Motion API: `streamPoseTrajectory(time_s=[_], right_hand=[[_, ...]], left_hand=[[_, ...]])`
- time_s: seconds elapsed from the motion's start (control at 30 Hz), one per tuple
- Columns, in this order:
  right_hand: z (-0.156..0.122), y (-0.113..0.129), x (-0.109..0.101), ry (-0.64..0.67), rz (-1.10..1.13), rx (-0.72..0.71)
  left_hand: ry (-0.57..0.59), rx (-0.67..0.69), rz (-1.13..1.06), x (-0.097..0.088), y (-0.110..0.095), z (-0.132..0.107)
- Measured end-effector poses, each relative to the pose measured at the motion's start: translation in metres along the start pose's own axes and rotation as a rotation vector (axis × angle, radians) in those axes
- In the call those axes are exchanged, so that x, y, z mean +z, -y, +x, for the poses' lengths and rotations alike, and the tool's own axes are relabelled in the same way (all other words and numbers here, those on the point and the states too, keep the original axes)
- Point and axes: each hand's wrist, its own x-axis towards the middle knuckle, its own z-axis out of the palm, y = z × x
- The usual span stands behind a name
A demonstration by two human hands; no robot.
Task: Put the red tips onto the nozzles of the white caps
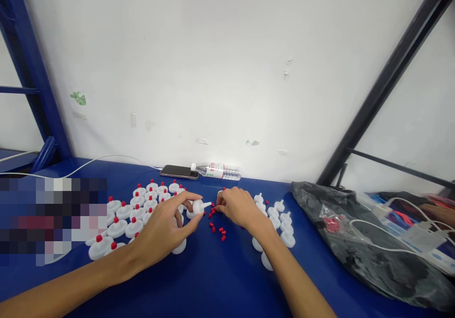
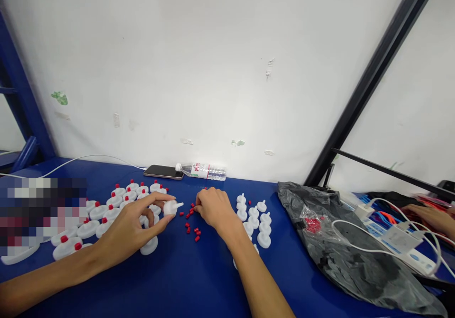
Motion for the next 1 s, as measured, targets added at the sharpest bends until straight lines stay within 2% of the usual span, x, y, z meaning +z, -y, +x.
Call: streamPoseTrajectory(time_s=[0.37,0.67,0.77,0.9,1.0], right_hand=[[-0.003,0.001,-0.004,0.018,0.01,-0.001],[-0.003,-0.001,0.0,-0.019,0.077,-0.022],[-0.003,-0.005,-0.004,-0.07,0.172,-0.035],[-0.005,-0.006,-0.018,-0.124,0.375,-0.092],[-0.008,-0.003,-0.03,-0.144,0.681,-0.182]], left_hand=[[0.03,0.001,0.01,0.001,0.002,-0.003],[0.033,-0.002,-0.009,0.001,0.001,-0.003],[0.027,-0.016,-0.025,0.001,0.0,-0.003],[0.018,-0.043,-0.058,0.001,-0.002,-0.002],[0.027,-0.064,-0.087,0.0,-0.003,-0.001]])
